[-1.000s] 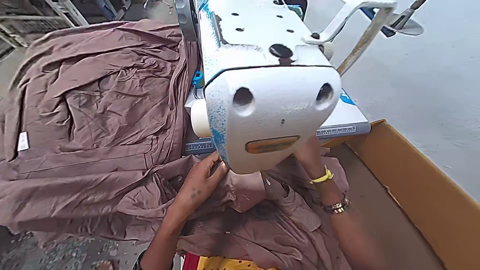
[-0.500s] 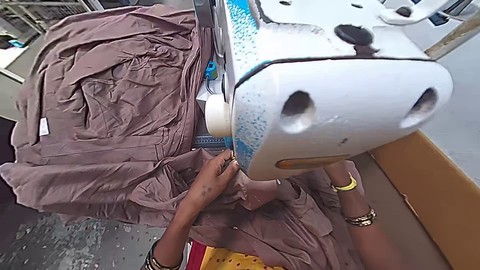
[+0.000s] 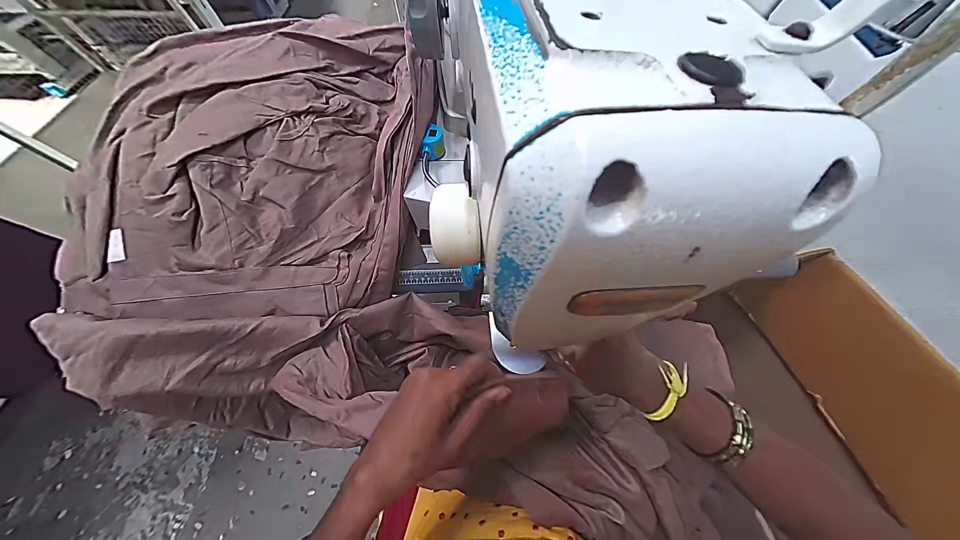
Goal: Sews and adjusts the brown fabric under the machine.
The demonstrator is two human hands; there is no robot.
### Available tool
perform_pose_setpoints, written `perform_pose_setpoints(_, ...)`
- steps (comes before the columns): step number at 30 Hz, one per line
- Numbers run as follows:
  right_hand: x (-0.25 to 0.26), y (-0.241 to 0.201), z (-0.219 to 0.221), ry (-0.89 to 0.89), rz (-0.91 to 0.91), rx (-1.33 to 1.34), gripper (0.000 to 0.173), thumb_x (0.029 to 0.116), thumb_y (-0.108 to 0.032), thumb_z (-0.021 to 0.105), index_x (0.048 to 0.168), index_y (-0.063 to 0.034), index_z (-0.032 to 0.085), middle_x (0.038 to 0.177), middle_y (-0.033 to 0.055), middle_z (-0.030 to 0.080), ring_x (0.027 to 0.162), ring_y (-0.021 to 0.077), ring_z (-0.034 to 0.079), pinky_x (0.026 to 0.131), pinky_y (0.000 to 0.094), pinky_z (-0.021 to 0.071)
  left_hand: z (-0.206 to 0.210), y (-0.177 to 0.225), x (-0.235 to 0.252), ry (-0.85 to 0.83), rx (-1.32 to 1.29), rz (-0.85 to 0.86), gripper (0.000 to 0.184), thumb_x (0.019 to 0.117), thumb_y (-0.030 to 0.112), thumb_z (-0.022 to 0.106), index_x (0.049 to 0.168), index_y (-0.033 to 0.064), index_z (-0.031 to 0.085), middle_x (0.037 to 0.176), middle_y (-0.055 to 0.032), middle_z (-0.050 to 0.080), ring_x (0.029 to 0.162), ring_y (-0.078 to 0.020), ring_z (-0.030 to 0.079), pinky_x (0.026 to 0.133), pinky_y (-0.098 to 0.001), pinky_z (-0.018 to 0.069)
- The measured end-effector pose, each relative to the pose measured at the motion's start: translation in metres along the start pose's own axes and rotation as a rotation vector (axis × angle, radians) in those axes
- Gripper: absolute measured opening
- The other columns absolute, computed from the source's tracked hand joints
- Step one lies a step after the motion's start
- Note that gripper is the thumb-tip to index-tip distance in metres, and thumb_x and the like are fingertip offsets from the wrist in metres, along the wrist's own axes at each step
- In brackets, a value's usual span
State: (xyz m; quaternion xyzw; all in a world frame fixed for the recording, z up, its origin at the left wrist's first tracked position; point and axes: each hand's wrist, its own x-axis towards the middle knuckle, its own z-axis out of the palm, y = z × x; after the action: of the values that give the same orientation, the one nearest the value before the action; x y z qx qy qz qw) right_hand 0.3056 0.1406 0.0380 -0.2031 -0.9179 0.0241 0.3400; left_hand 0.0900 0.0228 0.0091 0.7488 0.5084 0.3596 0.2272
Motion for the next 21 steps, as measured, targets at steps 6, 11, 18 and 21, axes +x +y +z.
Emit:
perform_pose_setpoints(6, -0.039, -0.021, 0.003, 0.158, 0.023, 0.152, 0.024, 0.1032, -0.035, 0.062, 0.1, -0.0125, 0.07, 0.096, 0.0032, 0.072, 0.099, 0.0129, 0.068, 0.091, 0.0268, 0.0549, -0.017, -0.002, 0.021, -0.012, -0.48, -0.469, 0.009, 0.0994, 0.021, 0.057, 0.092, 0.0155, 0.057, 0.074, 0.0097, 0.057, 0.065, 0.0025, 0.056, 0.06, -0.0165, 0.0466)
perform_pose_setpoints(11, -0.061, -0.028, 0.022, 0.151, 0.009, -0.005, 0.032, 0.106, -0.037, 0.055, 0.114, -0.0116, 0.074, 0.115, 0.0049, 0.074, 0.116, 0.0175, 0.065, 0.106, 0.0317, 0.0471, -0.02, -0.01, 0.056, 0.045, -0.406, -0.468, 0.006, 0.0984, 0.016, 0.061, 0.092, 0.0153, 0.058, 0.075, 0.0111, 0.058, 0.069, 0.0058, 0.056, 0.065, -0.014, 0.0471)
perform_pose_setpoints(18, -0.062, -0.033, 0.026, 0.15, 0.072, -0.048, 0.037, 0.1076, -0.037, 0.051, 0.116, -0.0111, 0.075, 0.118, 0.0061, 0.074, 0.119, 0.0178, 0.065, 0.107, 0.0312, 0.0457, -0.027, -0.009, 0.07, 0.029, -0.427, -0.467, 0.007, 0.0987, 0.009, 0.058, 0.103, 0.0106, 0.064, 0.078, 0.0108, 0.06, 0.071, 0.0079, 0.057, 0.066, -0.0116, 0.0482)
perform_pose_setpoints(21, -0.068, -0.02, 0.017, 0.166, 0.135, -0.018, 0.039, 0.1079, -0.041, 0.049, 0.115, -0.0131, 0.075, 0.118, 0.0053, 0.074, 0.119, 0.0173, 0.065, 0.106, 0.0329, 0.0479, -0.033, -0.033, 0.057, 0.054, -0.633, -0.46, 0.023, 0.105, 0.017, 0.046, 0.092, 0.0222, 0.064, 0.077, 0.0184, 0.063, 0.073, 0.0096, 0.06, 0.069, -0.0117, 0.0522)
